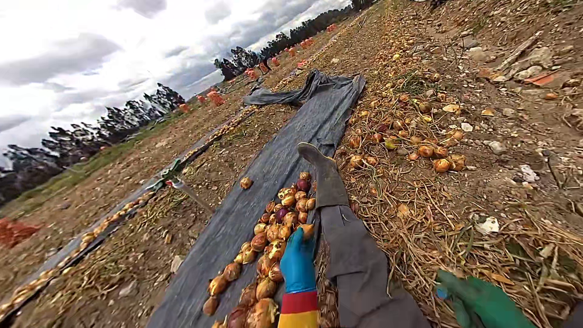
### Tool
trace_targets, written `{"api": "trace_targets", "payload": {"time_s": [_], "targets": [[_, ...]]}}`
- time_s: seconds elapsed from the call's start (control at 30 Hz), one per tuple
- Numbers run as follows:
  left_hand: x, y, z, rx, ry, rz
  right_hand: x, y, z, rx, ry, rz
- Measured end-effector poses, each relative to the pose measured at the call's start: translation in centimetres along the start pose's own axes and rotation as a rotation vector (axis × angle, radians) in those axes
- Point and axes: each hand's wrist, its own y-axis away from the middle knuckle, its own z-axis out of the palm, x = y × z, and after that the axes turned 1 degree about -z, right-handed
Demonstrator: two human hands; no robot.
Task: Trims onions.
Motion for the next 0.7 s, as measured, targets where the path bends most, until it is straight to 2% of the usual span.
{"api": "trace_targets", "payload": {"time_s": [0.07,0.13,0.2,0.3,0.37,0.47,0.53,0.6,0.67,0.7], "targets": [[2.2,-2.7,-1.2,0.074,0.143,-0.1,1.5,-0.8,-2.1,0.055,0.159,0.099],[2.1,-4.0,-0.9,0.082,0.131,-0.2,3.1,-1.2,-3.8,0.102,0.285,0.16],[0.4,-3.9,1.6,-0.063,-0.054,-0.228,4.3,-1.3,-5.5,0.159,0.338,0.2],[-3.5,-3.6,7.9,-0.311,-0.375,-0.18,4.4,-1.0,-7.0,0.339,0.138,0.196],[-6.8,-4.6,12.2,-0.441,-0.619,-0.091,3.8,-0.8,-7.8,0.449,0.062,0.175],[-11.3,-7.2,18.2,-0.54,-1.128,0.056,3.7,-0.5,-8.6,0.498,-0.022,0.164],[-13.7,-8.2,21.0,-0.641,-1.397,0.288,4.3,-0.5,-8.2,0.514,-0.026,0.159],[-15.5,-9.4,22.5,-0.868,-1.579,0.588,4.9,-1.0,-7.7,0.504,-0.013,0.162],[-16.9,-9.9,22.7,-1.02,-1.64,0.715,5.4,-1.4,-7.5,0.464,-0.014,0.168],[-17.3,-9.8,22.4,-1.034,-1.63,0.745,5.6,-1.6,-7.5,0.447,-0.023,0.17]]}}
